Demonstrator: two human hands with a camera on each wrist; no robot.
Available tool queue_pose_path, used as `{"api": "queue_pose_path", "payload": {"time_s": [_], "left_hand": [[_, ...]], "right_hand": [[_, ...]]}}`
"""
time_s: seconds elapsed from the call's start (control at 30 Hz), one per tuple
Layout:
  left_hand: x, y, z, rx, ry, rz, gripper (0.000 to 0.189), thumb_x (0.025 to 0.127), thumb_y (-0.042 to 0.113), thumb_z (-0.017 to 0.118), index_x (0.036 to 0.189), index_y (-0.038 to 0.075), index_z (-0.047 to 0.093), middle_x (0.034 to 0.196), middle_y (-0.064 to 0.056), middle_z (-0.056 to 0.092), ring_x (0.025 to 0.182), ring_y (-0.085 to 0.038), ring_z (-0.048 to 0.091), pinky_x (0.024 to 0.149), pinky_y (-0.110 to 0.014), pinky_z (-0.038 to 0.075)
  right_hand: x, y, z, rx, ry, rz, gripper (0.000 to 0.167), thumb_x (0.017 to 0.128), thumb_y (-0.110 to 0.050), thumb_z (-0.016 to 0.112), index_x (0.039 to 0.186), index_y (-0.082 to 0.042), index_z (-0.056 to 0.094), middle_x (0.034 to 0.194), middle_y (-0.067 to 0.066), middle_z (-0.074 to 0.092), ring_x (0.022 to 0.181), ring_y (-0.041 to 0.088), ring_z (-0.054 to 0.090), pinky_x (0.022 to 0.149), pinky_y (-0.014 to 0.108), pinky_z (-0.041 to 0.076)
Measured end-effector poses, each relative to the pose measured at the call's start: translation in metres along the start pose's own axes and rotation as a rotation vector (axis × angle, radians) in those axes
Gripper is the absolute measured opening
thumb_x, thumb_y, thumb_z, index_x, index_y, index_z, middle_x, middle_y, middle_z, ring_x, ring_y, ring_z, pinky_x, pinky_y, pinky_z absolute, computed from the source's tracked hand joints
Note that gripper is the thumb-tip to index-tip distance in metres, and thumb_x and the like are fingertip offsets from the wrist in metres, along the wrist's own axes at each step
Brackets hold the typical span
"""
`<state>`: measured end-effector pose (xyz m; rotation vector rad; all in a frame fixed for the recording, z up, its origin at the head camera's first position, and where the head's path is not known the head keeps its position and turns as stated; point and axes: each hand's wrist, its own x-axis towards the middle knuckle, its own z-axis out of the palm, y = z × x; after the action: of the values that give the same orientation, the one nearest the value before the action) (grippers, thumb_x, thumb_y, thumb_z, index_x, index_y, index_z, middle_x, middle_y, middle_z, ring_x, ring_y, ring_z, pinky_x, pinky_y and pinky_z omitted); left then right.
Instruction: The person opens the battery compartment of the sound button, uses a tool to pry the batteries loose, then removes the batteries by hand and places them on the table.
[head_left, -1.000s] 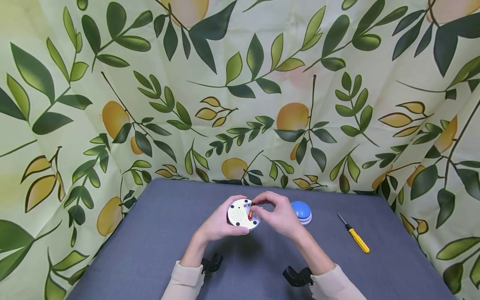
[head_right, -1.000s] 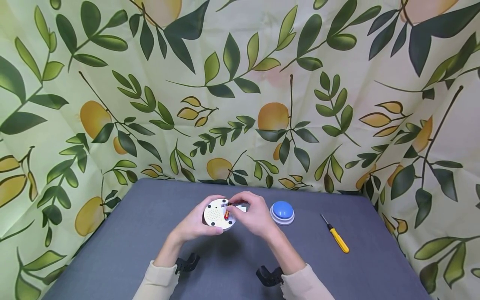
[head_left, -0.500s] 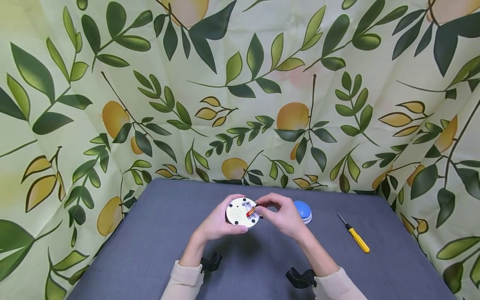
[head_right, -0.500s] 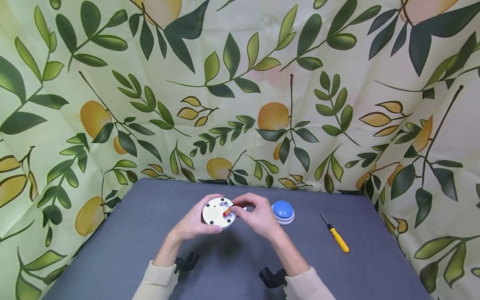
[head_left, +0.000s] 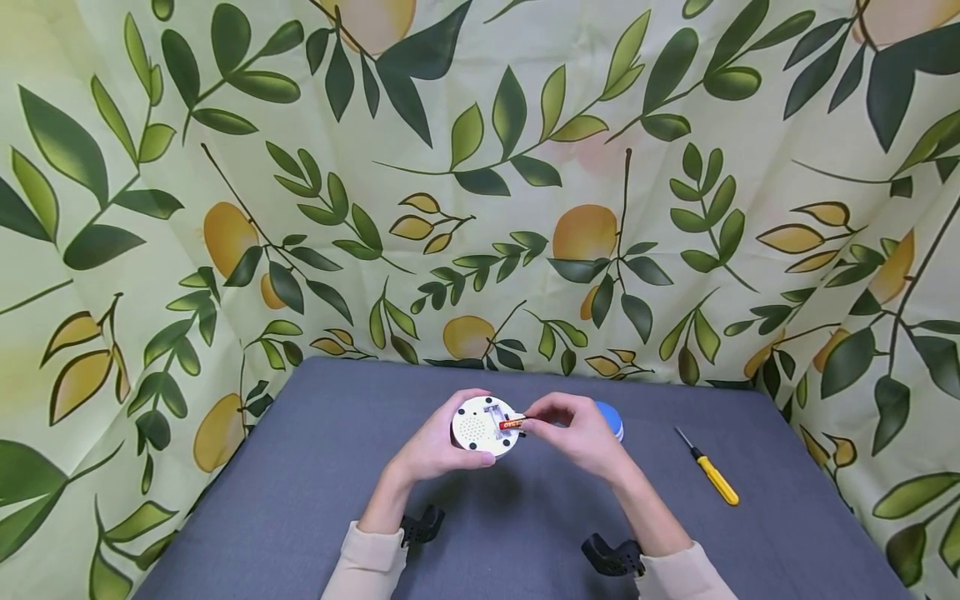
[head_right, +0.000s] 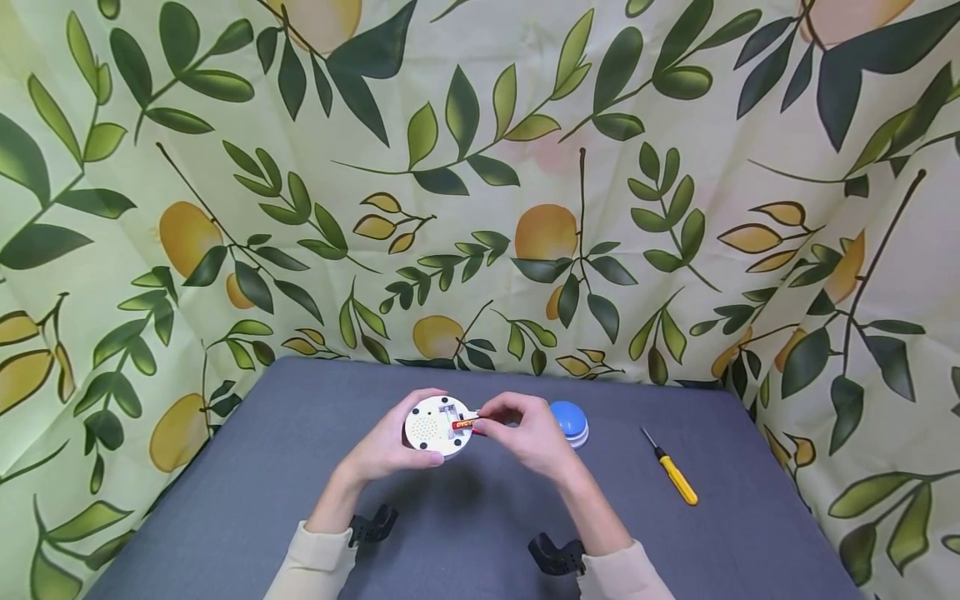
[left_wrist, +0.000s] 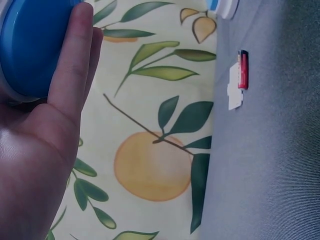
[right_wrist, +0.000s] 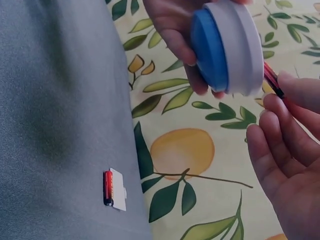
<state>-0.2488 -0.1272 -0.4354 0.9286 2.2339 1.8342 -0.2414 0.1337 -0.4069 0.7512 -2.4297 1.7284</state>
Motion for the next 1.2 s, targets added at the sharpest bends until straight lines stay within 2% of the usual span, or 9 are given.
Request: {"api": "queue_pose_path", "payload": {"time_s": [0.27, 0.47, 0.7, 0.87, 1.0, 1.2], "left_hand": [[-0.002, 0.002, -0.001, 0.005, 0.019, -0.007, 0.084, 0.076, 0.011, 0.087, 0.146, 0.000, 0.041, 0.129, -0.013, 0.056, 0.108, -0.026, 0.055, 0.088, -0.029, 0.047], [-0.001, 0.001, -0.002, 0.022, 0.041, 0.003, 0.082, 0.076, 0.012, 0.087, 0.145, 0.004, 0.044, 0.129, -0.013, 0.057, 0.109, -0.026, 0.055, 0.090, -0.029, 0.047], [-0.003, 0.004, -0.003, 0.006, 0.049, 0.002, 0.082, 0.075, 0.011, 0.087, 0.145, 0.008, 0.045, 0.128, -0.012, 0.057, 0.108, -0.026, 0.056, 0.088, -0.028, 0.048], [-0.003, 0.004, -0.004, 0.015, 0.049, 0.006, 0.084, 0.075, 0.011, 0.087, 0.146, 0.005, 0.043, 0.129, -0.012, 0.056, 0.108, -0.026, 0.056, 0.089, -0.028, 0.047], [-0.002, 0.003, -0.003, 0.022, 0.046, 0.011, 0.084, 0.075, 0.011, 0.087, 0.146, 0.001, 0.042, 0.129, -0.013, 0.056, 0.108, -0.026, 0.055, 0.089, -0.028, 0.046], [-0.002, 0.004, -0.003, 0.023, 0.051, -0.003, 0.083, 0.075, 0.012, 0.088, 0.145, 0.009, 0.045, 0.129, -0.012, 0.057, 0.109, -0.026, 0.055, 0.090, -0.029, 0.046]], "right_hand": [[-0.004, 0.008, -0.007, 0.027, 0.056, 0.018, 0.013, 0.087, -0.012, 0.082, 0.098, -0.009, 0.076, 0.092, 0.005, 0.073, 0.077, 0.019, 0.066, 0.068, 0.028, 0.054], [-0.005, 0.016, -0.011, 0.004, 0.115, 0.038, 0.013, 0.085, -0.015, 0.083, 0.096, -0.010, 0.077, 0.089, 0.004, 0.073, 0.073, 0.017, 0.064, 0.064, 0.028, 0.051], [-0.003, 0.037, -0.008, 0.041, 0.165, 0.062, 0.015, 0.085, -0.012, 0.083, 0.097, -0.005, 0.077, 0.089, 0.008, 0.074, 0.075, 0.015, 0.064, 0.065, 0.026, 0.051], [-0.001, 0.055, 0.000, 0.060, 0.170, 0.100, 0.015, 0.085, -0.011, 0.083, 0.097, -0.003, 0.077, 0.091, 0.011, 0.073, 0.078, 0.015, 0.064, 0.068, 0.026, 0.052], [0.000, 0.066, 0.006, 0.034, 0.169, 0.145, 0.013, 0.085, -0.012, 0.083, 0.095, -0.004, 0.078, 0.089, 0.010, 0.073, 0.078, 0.016, 0.063, 0.067, 0.027, 0.051], [0.001, 0.078, 0.012, -0.010, 0.157, 0.166, 0.009, 0.085, -0.011, 0.083, 0.092, -0.005, 0.079, 0.086, 0.007, 0.074, 0.077, 0.015, 0.063, 0.068, 0.026, 0.050]]}}
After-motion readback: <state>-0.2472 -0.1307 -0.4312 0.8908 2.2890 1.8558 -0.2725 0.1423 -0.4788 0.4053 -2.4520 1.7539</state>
